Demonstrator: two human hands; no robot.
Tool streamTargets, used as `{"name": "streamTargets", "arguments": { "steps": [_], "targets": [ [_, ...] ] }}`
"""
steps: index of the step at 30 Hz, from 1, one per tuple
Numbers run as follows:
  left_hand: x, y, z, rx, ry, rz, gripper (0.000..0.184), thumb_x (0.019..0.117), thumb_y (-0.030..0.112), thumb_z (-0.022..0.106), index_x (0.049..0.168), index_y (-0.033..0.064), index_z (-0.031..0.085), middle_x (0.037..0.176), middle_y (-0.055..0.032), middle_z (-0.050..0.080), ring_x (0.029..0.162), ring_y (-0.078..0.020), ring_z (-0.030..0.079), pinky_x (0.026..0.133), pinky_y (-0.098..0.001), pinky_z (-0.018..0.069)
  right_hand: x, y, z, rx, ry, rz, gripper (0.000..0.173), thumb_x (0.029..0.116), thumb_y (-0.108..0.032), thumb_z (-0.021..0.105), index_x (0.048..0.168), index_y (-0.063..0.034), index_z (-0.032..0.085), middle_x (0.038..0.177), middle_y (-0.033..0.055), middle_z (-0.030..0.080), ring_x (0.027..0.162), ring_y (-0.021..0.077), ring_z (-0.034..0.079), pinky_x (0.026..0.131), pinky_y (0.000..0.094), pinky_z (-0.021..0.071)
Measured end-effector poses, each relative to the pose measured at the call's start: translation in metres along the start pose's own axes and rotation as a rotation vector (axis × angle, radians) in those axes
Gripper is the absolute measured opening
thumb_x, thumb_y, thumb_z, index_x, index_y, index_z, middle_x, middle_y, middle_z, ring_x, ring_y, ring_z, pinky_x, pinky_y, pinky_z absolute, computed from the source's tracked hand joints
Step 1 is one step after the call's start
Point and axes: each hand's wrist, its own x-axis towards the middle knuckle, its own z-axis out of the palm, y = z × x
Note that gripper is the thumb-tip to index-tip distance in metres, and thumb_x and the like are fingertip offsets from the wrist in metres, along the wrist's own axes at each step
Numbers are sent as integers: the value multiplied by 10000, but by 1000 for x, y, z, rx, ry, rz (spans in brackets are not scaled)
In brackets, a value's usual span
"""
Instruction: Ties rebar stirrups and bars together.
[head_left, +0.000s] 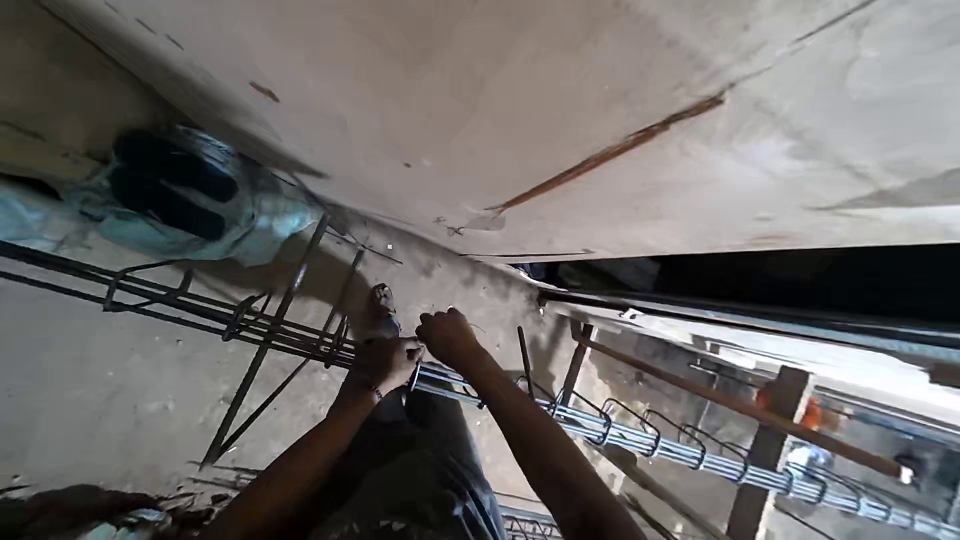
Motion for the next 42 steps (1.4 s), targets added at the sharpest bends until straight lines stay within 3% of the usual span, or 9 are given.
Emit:
{"name": "streamTargets", "arguments": {
  "steps": [6, 11, 17, 22, 29, 31, 35, 38, 42],
  "targets": [
    [4, -1, 14, -11, 50, -104, 372, 949, 495, 638, 1086, 186, 793, 1082, -57, 767, 1085, -239, 693, 1040, -528, 460, 52, 73, 45, 207, -128, 5, 341, 1012, -405, 600, 1184, -145, 739, 1247, 156, 691, 1196, 376, 636, 983, 686, 470],
    [5, 11, 19, 44, 123, -148, 342, 952, 456, 629, 1061, 178, 797, 1085, -72, 764, 1110, -272, 681, 1071, -549, 419, 24, 70, 40, 144, -367, -52, 362, 979, -364, 671, 1106, -29, 727, 1118, 232, 699, 1099, 428, 656, 910, 702, 482],
    [3, -1, 36, 54, 238, -29, 311, 977, 382, 625, 1100, 145, 785, 1114, -102, 756, 1103, -286, 694, 1054, -560, 465, -43, 62, 15, 29, 123, -183, 239, 1038, -228, 540, 1123, -112, 731, 1104, 129, 722, 1086, 331, 662, 971, 601, 450],
    [-2, 7, 45, 113, 356, -46, 426, 915, 501, 706, 1029, 98, 782, 1046, -154, 756, 1056, -345, 702, 999, -601, 488, -152, 147, 13, 277, 814, -30, 253, 1043, -182, 578, 1254, -136, 709, 1180, 91, 719, 1084, 248, 698, 964, 489, 569],
    [-3, 20, 54, 138, 430, -124, 462, 978, 471, 649, 992, 22, 756, 1009, -209, 734, 1049, -398, 685, 984, -612, 483, -142, 224, 142, -134, 186, 31, 596, 1012, 31, 451, 1508, -295, 510, 1583, 131, 450, 1442, 416, 419, 1095, 636, 393],
    [-5, 22, 50, 135, 371, -135, 450, 983, 461, 647, 1084, 35, 750, 1070, -209, 730, 1094, -395, 674, 1019, -611, 463, -127, 224, 157, -194, 79, -65, 530, 1013, 27, 462, 1463, -231, 572, 1645, 115, 372, 1511, 422, 321, 1156, 657, 318],
    [-34, 27, 54, -34, 543, -144, 576, 942, 376, 717, 1418, 77, 592, 1380, -224, 601, 1319, -391, 547, 1138, -563, 403, -120, 234, 172, -210, 105, -273, 313, 974, 26, 551, 1214, -88, 716, 1456, 118, 587, 1470, 359, 402, 1220, 546, 286],
    [-83, 45, 90, -180, 807, -89, 421, 1009, 262, 599, 1339, 2, 631, 1358, -256, 608, 1302, -402, 563, 1112, -538, 441, -148, 224, 169, -233, 408, -445, 265, 974, 34, 551, 1155, -64, 717, 1394, 132, 638, 1444, 362, 453, 1208, 535, 335],
    [-128, 67, 150, -217, 579, 187, 466, 931, 190, 638, 1385, 91, 617, 1347, -138, 648, 1250, -278, 616, 1074, -488, 492, -198, 181, 150, -386, 730, -471, 197, 1012, -148, 575, 1119, -218, 726, 1231, 12, 720, 1257, 247, 631, 1107, 499, 464]
  ]
}}
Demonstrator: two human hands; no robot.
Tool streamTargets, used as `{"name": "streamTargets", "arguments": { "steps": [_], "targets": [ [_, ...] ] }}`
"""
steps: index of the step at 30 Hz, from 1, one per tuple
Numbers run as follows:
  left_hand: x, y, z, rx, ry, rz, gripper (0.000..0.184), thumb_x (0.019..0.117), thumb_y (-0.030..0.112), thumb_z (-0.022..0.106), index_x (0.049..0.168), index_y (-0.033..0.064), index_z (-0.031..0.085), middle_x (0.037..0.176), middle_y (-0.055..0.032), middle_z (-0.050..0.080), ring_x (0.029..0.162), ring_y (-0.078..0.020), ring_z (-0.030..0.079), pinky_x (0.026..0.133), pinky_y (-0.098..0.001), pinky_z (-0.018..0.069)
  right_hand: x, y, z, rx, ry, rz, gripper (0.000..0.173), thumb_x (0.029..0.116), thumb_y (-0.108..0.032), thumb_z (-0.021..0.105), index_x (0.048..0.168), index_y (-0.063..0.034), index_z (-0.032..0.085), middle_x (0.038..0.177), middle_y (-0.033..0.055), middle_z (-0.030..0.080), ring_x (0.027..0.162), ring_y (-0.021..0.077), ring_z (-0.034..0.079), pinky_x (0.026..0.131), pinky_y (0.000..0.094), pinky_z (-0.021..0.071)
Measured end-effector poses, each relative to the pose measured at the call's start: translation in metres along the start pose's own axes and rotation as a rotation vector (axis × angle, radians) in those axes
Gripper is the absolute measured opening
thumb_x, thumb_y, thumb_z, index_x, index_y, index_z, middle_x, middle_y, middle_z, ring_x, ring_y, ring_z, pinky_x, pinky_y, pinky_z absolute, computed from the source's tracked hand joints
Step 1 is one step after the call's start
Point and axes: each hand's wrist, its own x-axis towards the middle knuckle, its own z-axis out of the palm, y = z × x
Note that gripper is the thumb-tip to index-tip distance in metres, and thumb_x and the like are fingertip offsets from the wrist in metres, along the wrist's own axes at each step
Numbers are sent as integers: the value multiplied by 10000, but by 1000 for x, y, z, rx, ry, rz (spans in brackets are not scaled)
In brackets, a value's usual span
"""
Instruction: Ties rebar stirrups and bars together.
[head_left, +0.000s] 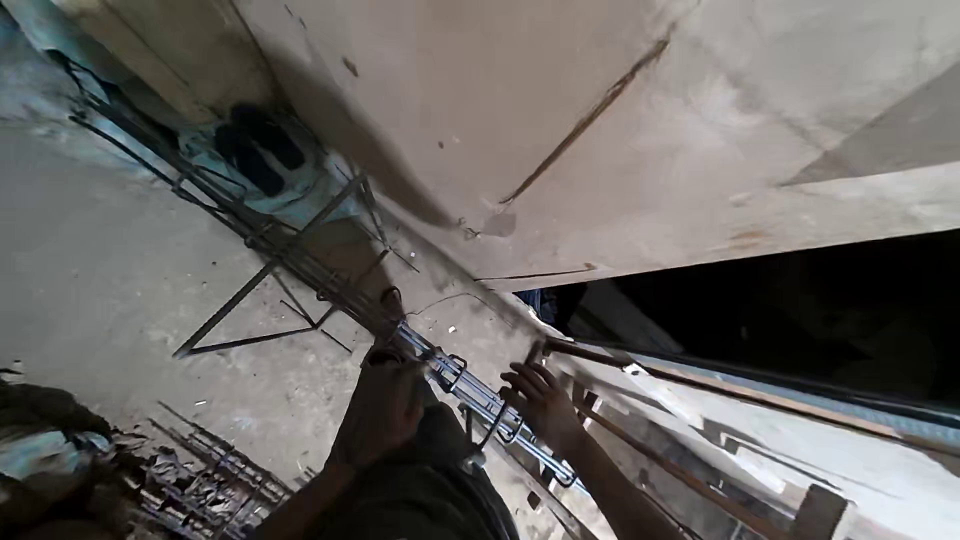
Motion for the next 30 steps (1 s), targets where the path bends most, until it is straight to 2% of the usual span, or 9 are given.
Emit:
{"name": "streamTargets", "arguments": {
  "steps": [3, 6, 10, 13, 16, 19, 22, 25, 30],
  "targets": [
    [-15, 50, -13, -441, -250, 74, 581, 945, 96, 657, 1488, -15, 482, 1445, -165, 579, 1289, -182, 586, 1100, -342, 465, 7, -30, -36, 90, 165, 97, 199, 1026, -262, 549, 1019, -173, 726, 960, 17, 749, 936, 194, 722, 983, 431, 545],
    [-19, 69, -15, -910, -120, 29, 520, 946, 21, 549, 1442, -102, 454, 1396, -160, 588, 1254, -131, 585, 1063, -299, 497, 17, -49, -65, 393, 137, 286, 284, 1018, -321, 573, 1030, -91, 740, 994, 67, 758, 794, 144, 729, 698, 326, 614],
    [-14, 102, -13, -1278, 4, -59, 541, 1003, 73, 542, 1501, -73, 388, 1458, -157, 545, 1306, -164, 560, 1098, -330, 482, 30, -68, -85, 1008, -96, 432, 454, 1040, -328, 560, 1308, 32, 625, 1344, 107, 643, 1071, 69, 658, 921, 267, 566],
    [-10, 116, -7, -1432, 1, -70, 485, 1042, 116, 538, 1492, -26, 423, 1382, -107, 614, 1212, -162, 624, 1027, -343, 536, 35, -75, -92, 1227, -255, 470, 570, 1048, -400, 535, 1421, 30, 500, 1151, -25, 670, 977, -53, 612, 895, 197, 537],
    [-17, 112, -22, -1316, 55, -84, 464, 1058, 166, 496, 1459, -67, 464, 1443, -121, 578, 1279, -145, 587, 1077, -333, 500, 32, -67, -99, 1395, -304, 549, 511, 1017, -393, 595, 1357, -19, 525, 1047, -49, 704, 865, 25, 669, 777, 279, 598],
    [-19, 54, -33, -978, 469, -308, 363, 1078, 219, 486, 1306, -36, 607, 1274, -96, 673, 1166, -128, 637, 1023, -334, 530, 35, -36, -117, 1284, -481, 797, 554, 913, -210, 698, 1381, -2, 487, 978, 29, 670, 790, 120, 658, 700, 341, 591],
    [6, -61, -17, -736, 637, -698, 387, 1086, 221, 448, 1327, -62, 556, 1183, -171, 686, 1042, -207, 681, 935, -395, 568, 41, 12, -103, 964, -644, 844, 426, 897, -108, 720, 1285, 20, 603, 1081, 135, 645, 856, 184, 663, 762, 365, 596],
    [51, -159, 13, -801, 447, -900, 394, 1107, 221, 420, 1365, -59, 522, 1273, -217, 651, 1110, -256, 660, 964, -422, 529, 54, 58, -61, 759, -706, 777, 337, 897, -99, 716, 1215, 5, 677, 1025, 154, 702, 852, 212, 682, 785, 399, 586],
    [114, -212, 52, -603, -134, -593, 441, 1054, 210, 560, 1431, -15, 520, 1415, -200, 571, 1313, -243, 554, 1134, -383, 425, 116, 100, -1, 223, -671, 240, 298, 942, -202, 629, 1205, -112, 736, 1260, 124, 708, 1211, 359, 640, 1005, 562, 518]
  ]
}}
